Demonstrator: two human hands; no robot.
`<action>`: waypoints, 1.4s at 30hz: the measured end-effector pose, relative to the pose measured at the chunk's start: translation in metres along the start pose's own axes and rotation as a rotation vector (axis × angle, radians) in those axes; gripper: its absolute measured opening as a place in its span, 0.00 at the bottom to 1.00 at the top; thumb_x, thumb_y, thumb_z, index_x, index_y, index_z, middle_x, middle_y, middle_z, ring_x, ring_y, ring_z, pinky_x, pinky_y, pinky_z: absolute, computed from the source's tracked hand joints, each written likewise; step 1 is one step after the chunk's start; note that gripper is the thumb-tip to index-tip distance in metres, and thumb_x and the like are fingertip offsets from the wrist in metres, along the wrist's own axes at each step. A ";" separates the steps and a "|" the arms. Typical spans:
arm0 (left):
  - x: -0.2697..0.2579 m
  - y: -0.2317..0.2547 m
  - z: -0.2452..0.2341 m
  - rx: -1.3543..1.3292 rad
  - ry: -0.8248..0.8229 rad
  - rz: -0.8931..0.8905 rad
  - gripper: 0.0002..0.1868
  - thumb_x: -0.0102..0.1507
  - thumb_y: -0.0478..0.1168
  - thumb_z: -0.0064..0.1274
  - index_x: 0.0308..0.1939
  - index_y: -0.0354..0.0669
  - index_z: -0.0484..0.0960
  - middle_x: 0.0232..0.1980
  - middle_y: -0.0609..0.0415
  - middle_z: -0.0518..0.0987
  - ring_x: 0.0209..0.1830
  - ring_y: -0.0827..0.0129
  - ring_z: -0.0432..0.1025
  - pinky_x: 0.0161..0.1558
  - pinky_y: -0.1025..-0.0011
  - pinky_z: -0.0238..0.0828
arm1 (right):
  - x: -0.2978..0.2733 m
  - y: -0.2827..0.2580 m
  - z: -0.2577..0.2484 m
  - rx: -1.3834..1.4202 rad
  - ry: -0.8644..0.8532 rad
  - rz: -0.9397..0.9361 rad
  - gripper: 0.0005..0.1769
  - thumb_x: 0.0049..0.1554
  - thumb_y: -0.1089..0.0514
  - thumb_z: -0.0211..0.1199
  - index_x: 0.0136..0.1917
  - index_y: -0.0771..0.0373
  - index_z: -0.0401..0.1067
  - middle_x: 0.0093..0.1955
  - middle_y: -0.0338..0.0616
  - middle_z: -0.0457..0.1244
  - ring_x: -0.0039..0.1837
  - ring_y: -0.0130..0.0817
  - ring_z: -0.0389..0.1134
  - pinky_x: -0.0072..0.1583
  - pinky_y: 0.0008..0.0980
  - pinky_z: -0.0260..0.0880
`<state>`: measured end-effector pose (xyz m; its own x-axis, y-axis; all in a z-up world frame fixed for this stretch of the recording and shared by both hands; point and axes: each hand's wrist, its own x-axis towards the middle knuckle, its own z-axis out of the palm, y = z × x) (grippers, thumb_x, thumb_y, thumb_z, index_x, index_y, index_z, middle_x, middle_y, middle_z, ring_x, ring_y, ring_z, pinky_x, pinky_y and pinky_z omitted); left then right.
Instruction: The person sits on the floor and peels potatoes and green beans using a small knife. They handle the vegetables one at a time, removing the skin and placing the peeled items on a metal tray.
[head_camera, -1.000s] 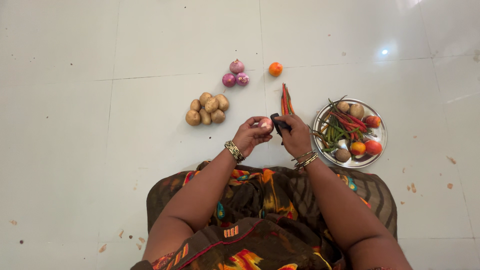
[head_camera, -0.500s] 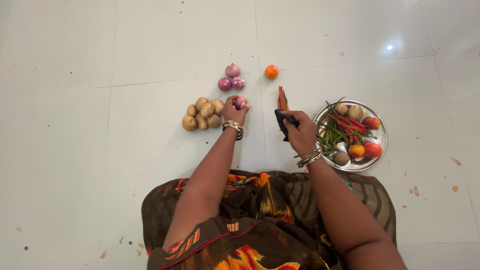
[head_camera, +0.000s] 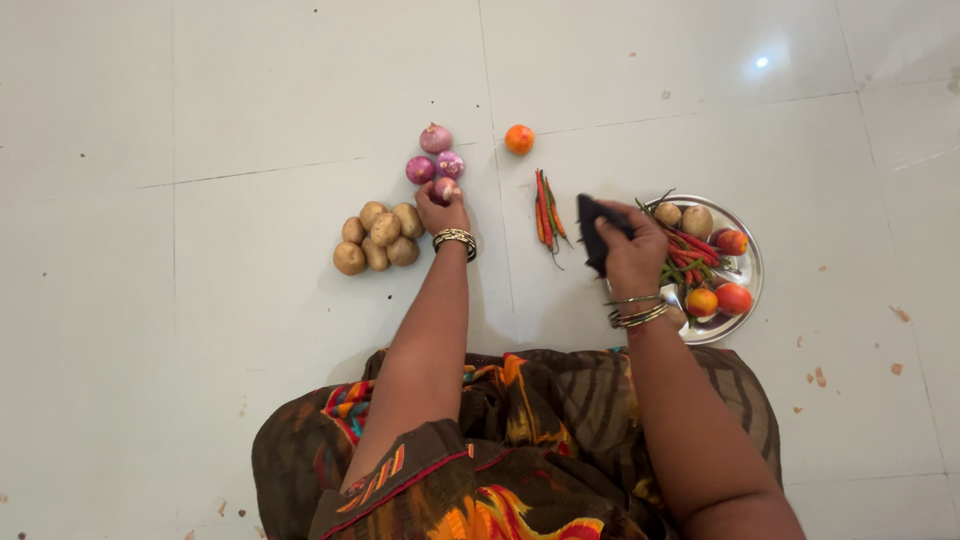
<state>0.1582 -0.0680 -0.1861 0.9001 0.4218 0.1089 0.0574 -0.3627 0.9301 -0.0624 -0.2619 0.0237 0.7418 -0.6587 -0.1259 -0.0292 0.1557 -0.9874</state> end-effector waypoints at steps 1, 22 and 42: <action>0.001 0.000 0.000 -0.031 -0.008 -0.036 0.28 0.56 0.36 0.68 0.57 0.38 0.73 0.56 0.46 0.76 0.52 0.59 0.74 0.56 0.64 0.73 | 0.005 0.002 -0.005 0.049 0.044 -0.016 0.12 0.57 0.69 0.66 0.55 0.65 0.78 0.47 0.39 0.70 0.46 0.24 0.70 0.48 0.24 0.73; -0.028 0.038 -0.067 -0.164 -0.566 -0.455 0.45 0.54 0.37 0.69 0.70 0.39 0.59 0.64 0.45 0.67 0.42 0.65 0.77 0.41 0.69 0.78 | 0.025 0.066 -0.014 0.569 -0.034 0.466 0.11 0.54 0.68 0.68 0.51 0.70 0.74 0.46 0.47 0.71 0.46 0.38 0.75 0.48 0.33 0.77; -0.033 0.139 -0.288 -0.680 -0.509 -0.577 0.19 0.64 0.40 0.60 0.57 0.45 0.72 0.45 0.56 0.79 0.35 0.67 0.77 0.39 0.69 0.76 | 0.044 0.037 -0.117 0.366 0.173 0.161 0.07 0.57 0.63 0.65 0.50 0.65 0.74 0.40 0.46 0.69 0.36 0.38 0.69 0.38 0.38 0.72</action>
<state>0.0119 0.1068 0.0408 0.8983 -0.0771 -0.4326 0.4256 0.3981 0.8127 -0.1088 -0.3712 -0.0292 0.6232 -0.7135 -0.3203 0.1275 0.4967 -0.8585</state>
